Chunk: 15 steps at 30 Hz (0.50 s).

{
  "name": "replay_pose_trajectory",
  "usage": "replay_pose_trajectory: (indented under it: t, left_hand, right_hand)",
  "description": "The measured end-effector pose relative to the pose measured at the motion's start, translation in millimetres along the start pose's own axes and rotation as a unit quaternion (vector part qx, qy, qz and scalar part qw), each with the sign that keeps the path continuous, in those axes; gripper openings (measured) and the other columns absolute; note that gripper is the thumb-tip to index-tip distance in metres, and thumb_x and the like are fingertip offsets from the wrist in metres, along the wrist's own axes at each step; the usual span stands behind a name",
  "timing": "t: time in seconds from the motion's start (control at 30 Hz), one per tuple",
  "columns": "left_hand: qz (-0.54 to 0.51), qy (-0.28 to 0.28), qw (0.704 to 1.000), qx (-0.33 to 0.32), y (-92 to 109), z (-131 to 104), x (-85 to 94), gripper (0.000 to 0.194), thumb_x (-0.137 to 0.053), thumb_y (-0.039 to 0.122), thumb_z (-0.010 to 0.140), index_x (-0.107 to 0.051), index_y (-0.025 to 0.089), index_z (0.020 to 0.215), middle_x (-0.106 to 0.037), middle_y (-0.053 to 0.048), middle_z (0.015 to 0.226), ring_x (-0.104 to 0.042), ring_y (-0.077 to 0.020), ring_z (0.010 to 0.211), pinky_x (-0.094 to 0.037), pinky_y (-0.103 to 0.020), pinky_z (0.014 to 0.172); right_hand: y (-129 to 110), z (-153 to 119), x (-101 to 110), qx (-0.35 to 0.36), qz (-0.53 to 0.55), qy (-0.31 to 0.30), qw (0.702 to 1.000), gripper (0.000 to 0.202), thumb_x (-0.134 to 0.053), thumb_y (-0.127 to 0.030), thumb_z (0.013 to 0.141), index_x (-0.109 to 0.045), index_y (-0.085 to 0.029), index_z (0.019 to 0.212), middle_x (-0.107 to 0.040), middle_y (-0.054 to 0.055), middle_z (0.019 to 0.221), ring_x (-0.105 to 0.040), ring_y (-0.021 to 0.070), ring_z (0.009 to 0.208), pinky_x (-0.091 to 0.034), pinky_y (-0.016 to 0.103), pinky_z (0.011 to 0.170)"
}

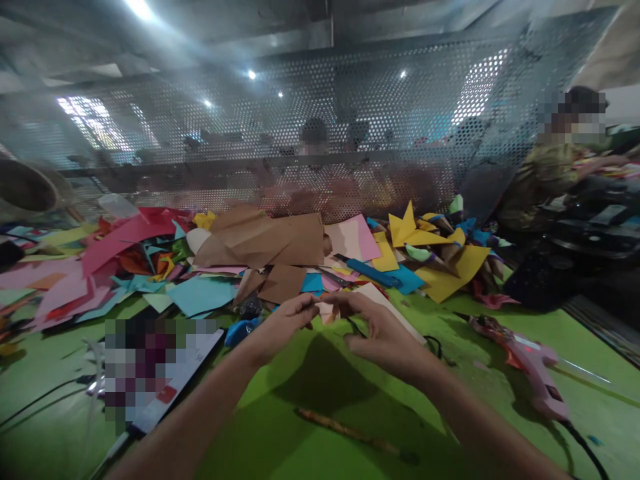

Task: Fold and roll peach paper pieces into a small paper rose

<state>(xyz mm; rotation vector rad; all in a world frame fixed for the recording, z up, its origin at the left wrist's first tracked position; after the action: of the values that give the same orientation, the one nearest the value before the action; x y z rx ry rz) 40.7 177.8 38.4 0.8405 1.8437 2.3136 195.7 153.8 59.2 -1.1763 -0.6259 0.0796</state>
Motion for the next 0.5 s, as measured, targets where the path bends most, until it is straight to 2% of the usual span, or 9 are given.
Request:
replay_pose_trajectory:
  t: [0.1, 0.23, 0.3, 0.37, 0.5]
  left_hand:
    - [-0.145, -0.061, 0.985, 0.072, -5, -3, -5.9, 0.021, -0.053, 0.038, 0.090, -0.059, 0.018, 0.092, -0.052, -0.001, 0.085, -0.047, -0.0153, 0.080, -0.040, -0.027, 0.073]
    - [-0.196, -0.092, 0.970, 0.110, -7, -8, -15.0, 0.028, -0.063, 0.045, 0.082, -0.060, 0.017, 0.087, -0.050, 0.000, 0.081, -0.044, -0.0133, 0.074, -0.036, -0.026, 0.070]
    - [-0.191, -0.089, 0.971, 0.109, -8, -8, -19.1, 0.030, -0.063, 0.047, 0.081, -0.061, 0.017, 0.086, -0.050, -0.001, 0.082, -0.043, -0.0133, 0.073, -0.035, -0.027, 0.070]
    - [-0.177, -0.069, 0.977, 0.096, -10, -6, -22.2, 0.031, -0.061, 0.047, 0.082, -0.060, 0.017, 0.086, -0.050, 0.000, 0.081, -0.042, -0.0133, 0.072, -0.034, -0.027, 0.069]
    - [-0.145, -0.025, 0.988, 0.055, -11, -4, -29.2, 0.025, -0.055, 0.042, 0.088, -0.058, 0.017, 0.087, -0.049, 0.001, 0.078, -0.041, -0.0131, 0.071, -0.033, -0.026, 0.066]
  right_hand:
    - [-3, 0, 3, 0.036, -0.086, 0.018, 0.995, 0.045, -0.066, -0.018, 0.082, -0.060, -0.028, 0.125, -0.066, 0.004, 0.114, -0.060, 0.0213, 0.105, -0.046, 0.035, 0.091]
    - [-5, 0, 3, 0.090, -0.175, 0.064, 0.978, 0.017, -0.070, -0.027, 0.085, -0.070, -0.026, 0.102, -0.070, 0.001, 0.086, -0.062, 0.0179, 0.082, -0.047, 0.030, 0.074]
    - [-7, 0, 4, 0.111, -0.205, 0.088, 0.969, 0.007, -0.069, -0.029, 0.087, -0.070, -0.025, 0.092, -0.069, 0.001, 0.079, -0.061, 0.0171, 0.077, -0.045, 0.028, 0.069]
    - [-9, -2, 5, 0.116, -0.217, 0.112, 0.963, 0.007, -0.066, -0.030, 0.089, -0.068, -0.024, 0.085, -0.068, 0.001, 0.077, -0.060, 0.0168, 0.075, -0.044, 0.028, 0.069]
    - [-6, -3, 6, 0.065, -0.185, 0.151, 0.969, 0.016, -0.062, -0.032, 0.089, -0.062, -0.022, 0.076, -0.063, 0.001, 0.073, -0.057, 0.0173, 0.072, -0.043, 0.029, 0.066]
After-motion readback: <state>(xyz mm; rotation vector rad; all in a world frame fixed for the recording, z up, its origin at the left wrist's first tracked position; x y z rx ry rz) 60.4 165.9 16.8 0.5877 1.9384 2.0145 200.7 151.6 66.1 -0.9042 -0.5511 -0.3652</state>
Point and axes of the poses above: each hand's wrist, its own z-axis towards the middle knuckle, its own x-axis out of the back of the hand, y = z × x, the point moved 6 cm from there along z, towards the middle knuckle
